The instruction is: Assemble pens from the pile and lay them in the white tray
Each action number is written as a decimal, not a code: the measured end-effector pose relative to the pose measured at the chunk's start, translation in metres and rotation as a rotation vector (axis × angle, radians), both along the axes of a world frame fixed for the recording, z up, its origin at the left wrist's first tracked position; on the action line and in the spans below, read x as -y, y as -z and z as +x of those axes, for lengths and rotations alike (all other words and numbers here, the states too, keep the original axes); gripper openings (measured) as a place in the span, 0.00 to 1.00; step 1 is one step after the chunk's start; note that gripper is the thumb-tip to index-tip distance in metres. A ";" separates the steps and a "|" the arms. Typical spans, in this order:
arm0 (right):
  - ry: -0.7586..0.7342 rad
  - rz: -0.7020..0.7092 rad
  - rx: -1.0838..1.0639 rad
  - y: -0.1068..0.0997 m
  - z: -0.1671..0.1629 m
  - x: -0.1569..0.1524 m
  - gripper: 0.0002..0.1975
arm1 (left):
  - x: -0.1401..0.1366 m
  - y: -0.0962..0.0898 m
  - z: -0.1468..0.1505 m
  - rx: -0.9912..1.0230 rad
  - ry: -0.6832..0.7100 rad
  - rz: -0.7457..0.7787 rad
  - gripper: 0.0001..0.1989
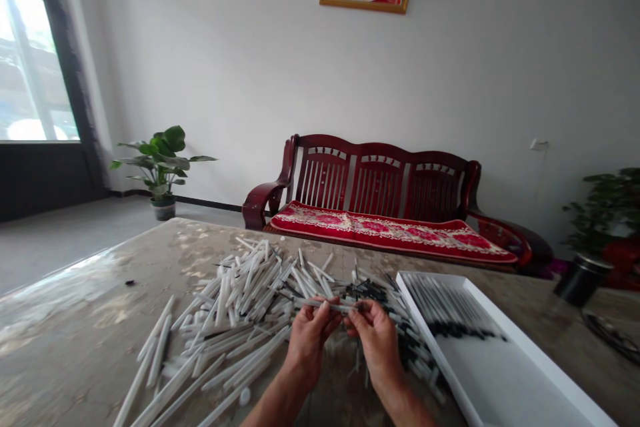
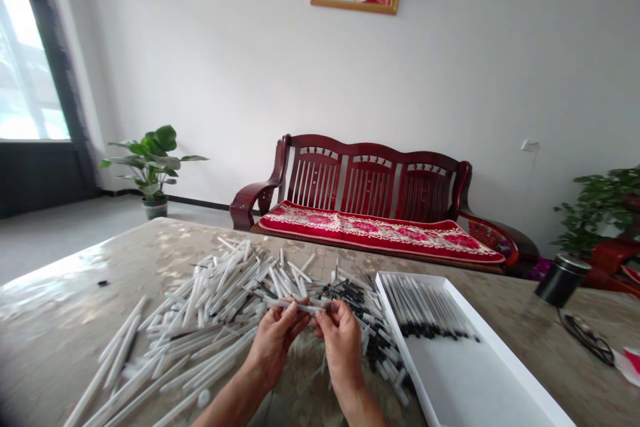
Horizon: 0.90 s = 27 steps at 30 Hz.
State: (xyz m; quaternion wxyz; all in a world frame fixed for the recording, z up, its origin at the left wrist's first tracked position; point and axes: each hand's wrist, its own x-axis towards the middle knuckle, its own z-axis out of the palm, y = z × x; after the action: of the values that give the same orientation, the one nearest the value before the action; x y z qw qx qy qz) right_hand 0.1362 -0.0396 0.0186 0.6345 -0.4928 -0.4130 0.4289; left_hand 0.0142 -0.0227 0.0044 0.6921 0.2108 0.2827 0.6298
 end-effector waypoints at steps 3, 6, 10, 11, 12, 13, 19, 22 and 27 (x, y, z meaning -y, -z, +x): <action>0.045 -0.035 -0.072 0.002 -0.002 0.002 0.22 | 0.002 0.000 0.002 -0.081 -0.042 0.073 0.21; 0.072 -0.094 -0.193 0.001 -0.004 0.003 0.23 | 0.005 -0.001 0.004 -0.147 -0.110 0.156 0.20; 0.057 -0.203 -0.354 -0.005 -0.004 0.003 0.24 | 0.007 -0.004 0.006 -0.178 -0.132 0.224 0.18; 0.049 -0.207 -0.399 -0.006 -0.005 0.004 0.24 | 0.008 -0.005 0.006 -0.177 -0.122 0.224 0.17; 0.034 -0.189 -0.438 -0.008 -0.006 0.005 0.23 | 0.008 -0.005 0.007 -0.171 -0.107 0.218 0.17; 0.007 -0.150 -0.465 -0.009 -0.007 0.006 0.22 | 0.008 -0.006 0.007 -0.164 -0.087 0.207 0.16; -0.160 -0.049 -0.462 -0.008 -0.020 0.012 0.20 | 0.010 -0.004 0.009 -0.188 -0.018 0.183 0.16; -0.093 -0.112 -0.456 -0.007 -0.011 0.005 0.21 | 0.008 -0.004 0.006 -0.218 0.038 0.168 0.22; 0.018 -0.091 -0.349 -0.028 0.050 -0.024 0.24 | 0.001 -0.007 -0.005 -0.354 -0.089 0.091 0.26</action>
State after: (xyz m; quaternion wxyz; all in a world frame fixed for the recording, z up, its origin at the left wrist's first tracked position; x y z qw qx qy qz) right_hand 0.1863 -0.0153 0.0462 0.6775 -0.4426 -0.2724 0.5205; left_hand 0.0090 -0.0241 0.0118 0.5926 0.3368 0.3801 0.6252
